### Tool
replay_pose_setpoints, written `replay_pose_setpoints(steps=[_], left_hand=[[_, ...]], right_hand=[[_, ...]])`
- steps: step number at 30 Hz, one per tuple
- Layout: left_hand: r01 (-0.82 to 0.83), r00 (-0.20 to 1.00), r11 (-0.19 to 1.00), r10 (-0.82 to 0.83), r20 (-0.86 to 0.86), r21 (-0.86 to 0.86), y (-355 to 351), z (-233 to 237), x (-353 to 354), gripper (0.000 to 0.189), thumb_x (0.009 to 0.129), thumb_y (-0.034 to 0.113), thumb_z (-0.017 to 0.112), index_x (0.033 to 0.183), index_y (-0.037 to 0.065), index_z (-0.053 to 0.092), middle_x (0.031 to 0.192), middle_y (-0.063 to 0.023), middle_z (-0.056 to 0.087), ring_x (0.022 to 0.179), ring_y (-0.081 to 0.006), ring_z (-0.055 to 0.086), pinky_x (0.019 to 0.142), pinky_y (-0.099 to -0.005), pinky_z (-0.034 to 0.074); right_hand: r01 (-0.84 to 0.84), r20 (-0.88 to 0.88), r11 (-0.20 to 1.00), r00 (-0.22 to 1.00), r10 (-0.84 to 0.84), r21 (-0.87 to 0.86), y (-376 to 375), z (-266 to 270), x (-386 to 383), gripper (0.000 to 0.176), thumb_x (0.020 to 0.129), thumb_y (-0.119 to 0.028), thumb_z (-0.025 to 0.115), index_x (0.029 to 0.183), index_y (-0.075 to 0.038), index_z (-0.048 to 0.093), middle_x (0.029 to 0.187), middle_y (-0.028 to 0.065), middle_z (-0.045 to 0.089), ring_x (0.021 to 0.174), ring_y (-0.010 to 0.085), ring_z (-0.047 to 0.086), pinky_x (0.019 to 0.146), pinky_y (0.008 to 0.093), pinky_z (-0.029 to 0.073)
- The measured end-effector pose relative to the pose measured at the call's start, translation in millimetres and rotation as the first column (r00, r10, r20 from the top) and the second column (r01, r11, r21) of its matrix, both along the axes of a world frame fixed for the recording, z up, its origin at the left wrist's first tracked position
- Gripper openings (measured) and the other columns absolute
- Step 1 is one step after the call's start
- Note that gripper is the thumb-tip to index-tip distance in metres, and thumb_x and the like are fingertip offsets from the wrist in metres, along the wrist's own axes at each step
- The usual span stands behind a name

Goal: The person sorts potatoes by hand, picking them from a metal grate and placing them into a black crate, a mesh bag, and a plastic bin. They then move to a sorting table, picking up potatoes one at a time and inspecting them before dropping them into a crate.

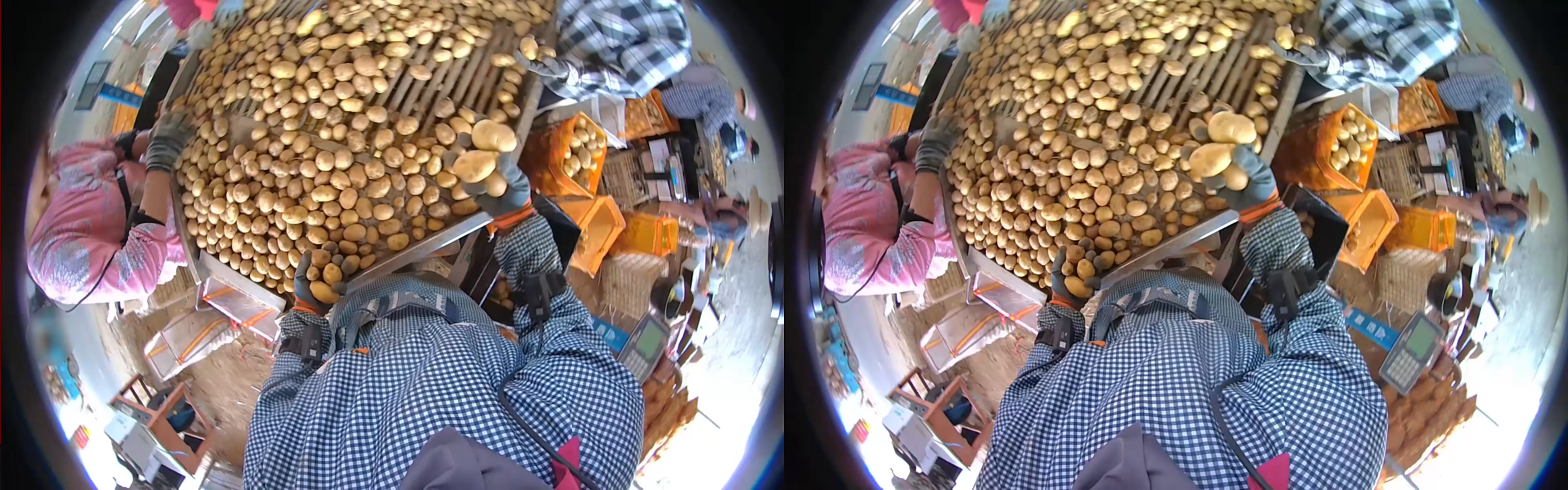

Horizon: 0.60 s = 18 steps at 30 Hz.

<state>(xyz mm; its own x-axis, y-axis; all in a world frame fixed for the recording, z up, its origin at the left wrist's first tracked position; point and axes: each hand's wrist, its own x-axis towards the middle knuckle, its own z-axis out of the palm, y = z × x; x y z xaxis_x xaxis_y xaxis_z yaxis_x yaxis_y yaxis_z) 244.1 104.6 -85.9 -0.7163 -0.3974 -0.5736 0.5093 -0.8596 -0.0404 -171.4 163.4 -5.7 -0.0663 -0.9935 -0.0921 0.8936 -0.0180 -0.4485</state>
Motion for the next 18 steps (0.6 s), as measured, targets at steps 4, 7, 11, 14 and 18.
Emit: replay_pose_setpoints(steps=[4,7,11,14,18], left_hand=[[0.072,0.997,0.995,-0.073,-0.003,-0.066,-2,1,-3,0.052,0.099,0.049,0.044,0.13,0.009,0.055,0.109,-0.0119,0.065,0.1,-0.0292,0.062,0.055,-0.0345,0.049],[0.168,0.981,0.978,-0.154,0.115,-0.125,-5,9,-8,0.054,0.098,0.048,0.045,0.132,0.007,0.053,0.112,-0.0107,0.064,0.101,-0.0262,0.062,0.058,-0.0334,0.049],[0.307,0.941,0.94,-0.276,0.197,-0.149,-2,25,-26,0.057,0.098,0.051,0.045,0.131,0.006,0.053,0.109,-0.011,0.064,0.098,-0.0251,0.063,0.056,-0.0331,0.05],[0.394,0.919,0.899,-0.389,0.064,-0.193,-5,17,-38,0.059,0.097,0.05,0.048,0.135,0.006,0.05,0.116,-0.0107,0.062,0.111,-0.0292,0.059,0.062,-0.0365,0.051],[0.453,0.886,0.876,-0.463,-0.023,-0.162,-7,13,-61,0.06,0.092,0.051,0.056,0.129,0.004,0.052,0.119,-0.0152,0.058,0.109,-0.0323,0.057,0.061,-0.0368,0.05]], right_hand=[[0.196,-0.087,0.98,0.978,-0.192,0.042,42,30,26,0.074,0.085,-0.034,0.074,0.144,-0.006,0.039,0.134,0.0188,0.055,0.105,0.0317,0.064,0.079,0.0395,0.058],[0.236,-0.186,0.97,0.952,-0.242,-0.053,74,28,16,0.081,0.085,-0.042,0.073,0.148,-0.009,0.035,0.139,0.0188,0.05,0.111,0.0354,0.063,0.071,0.0334,0.059],[0.409,-0.089,0.91,0.911,-0.402,0.075,128,32,13,0.087,0.084,-0.064,0.064,0.149,-0.013,0.035,0.138,0.0186,0.052,0.116,0.0397,0.059,0.06,0.0302,0.057],[0.485,0.169,0.87,0.854,-0.492,0.087,169,26,8,0.083,0.086,-0.068,0.058,0.145,-0.012,0.041,0.131,0.0187,0.058,0.117,0.0419,0.058,0.057,0.0312,0.056],[0.613,0.054,0.71,0.743,-0.667,0.345,232,-11,5,0.061,0.092,-0.056,0.058,0.135,-0.013,0.052,0.121,0.0122,0.062,0.103,0.027,0.062,0.064,0.0322,0.054]])
